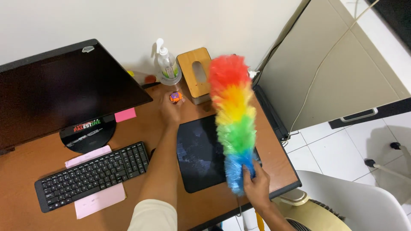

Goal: The recorder uses a colorful duster to clean a computer monitor, printer, and various objects on an office desk.

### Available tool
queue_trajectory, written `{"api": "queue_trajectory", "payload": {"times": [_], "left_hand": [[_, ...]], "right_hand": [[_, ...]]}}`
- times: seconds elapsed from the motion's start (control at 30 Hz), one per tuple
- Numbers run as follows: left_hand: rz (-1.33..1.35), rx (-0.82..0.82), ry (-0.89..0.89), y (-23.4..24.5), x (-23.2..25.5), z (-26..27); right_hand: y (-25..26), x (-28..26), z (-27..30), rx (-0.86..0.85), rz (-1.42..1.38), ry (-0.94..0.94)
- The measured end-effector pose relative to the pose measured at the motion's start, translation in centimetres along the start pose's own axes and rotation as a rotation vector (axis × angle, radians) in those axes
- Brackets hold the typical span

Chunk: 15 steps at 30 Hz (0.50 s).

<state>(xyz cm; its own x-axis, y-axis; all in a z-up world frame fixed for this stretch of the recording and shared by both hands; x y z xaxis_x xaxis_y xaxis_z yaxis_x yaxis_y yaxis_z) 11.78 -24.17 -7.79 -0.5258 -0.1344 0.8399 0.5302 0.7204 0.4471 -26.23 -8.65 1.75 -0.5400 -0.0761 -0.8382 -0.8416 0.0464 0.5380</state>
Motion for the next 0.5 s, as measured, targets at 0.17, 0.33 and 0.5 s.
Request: {"api": "queue_trajectory", "payload": {"times": [0.17, 0.33, 0.5], "left_hand": [[0.056, -0.078, 0.11, 0.0, 0.2, 0.4], [0.031, -0.103, 0.021, 0.5, -0.1, 0.6], [0.154, -0.057, 0.023, 6.5, 5.4, 7.5]], "right_hand": [[-2.9, -3.9, -2.5, -0.08, 0.029, -0.015], [-5.7, -5.8, -4.0, -0.068, -0.066, 0.066], [-6.7, -7.1, -0.3, -0.086, -0.083, -0.017]]}}
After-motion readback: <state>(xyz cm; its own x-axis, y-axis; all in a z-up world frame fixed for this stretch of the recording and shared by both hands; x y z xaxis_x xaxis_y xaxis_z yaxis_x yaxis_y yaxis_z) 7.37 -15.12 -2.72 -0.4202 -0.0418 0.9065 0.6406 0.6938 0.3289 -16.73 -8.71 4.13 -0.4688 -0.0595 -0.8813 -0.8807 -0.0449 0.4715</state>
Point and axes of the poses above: each hand's wrist, its own z-axis away from the middle knuckle, its own y-axis out of the back of the hand, x = y × z, the point moved 6 cm from there along -z, towards the middle knuckle, and after that the axes turned 1 degree about -y, right-handed, at the moved point
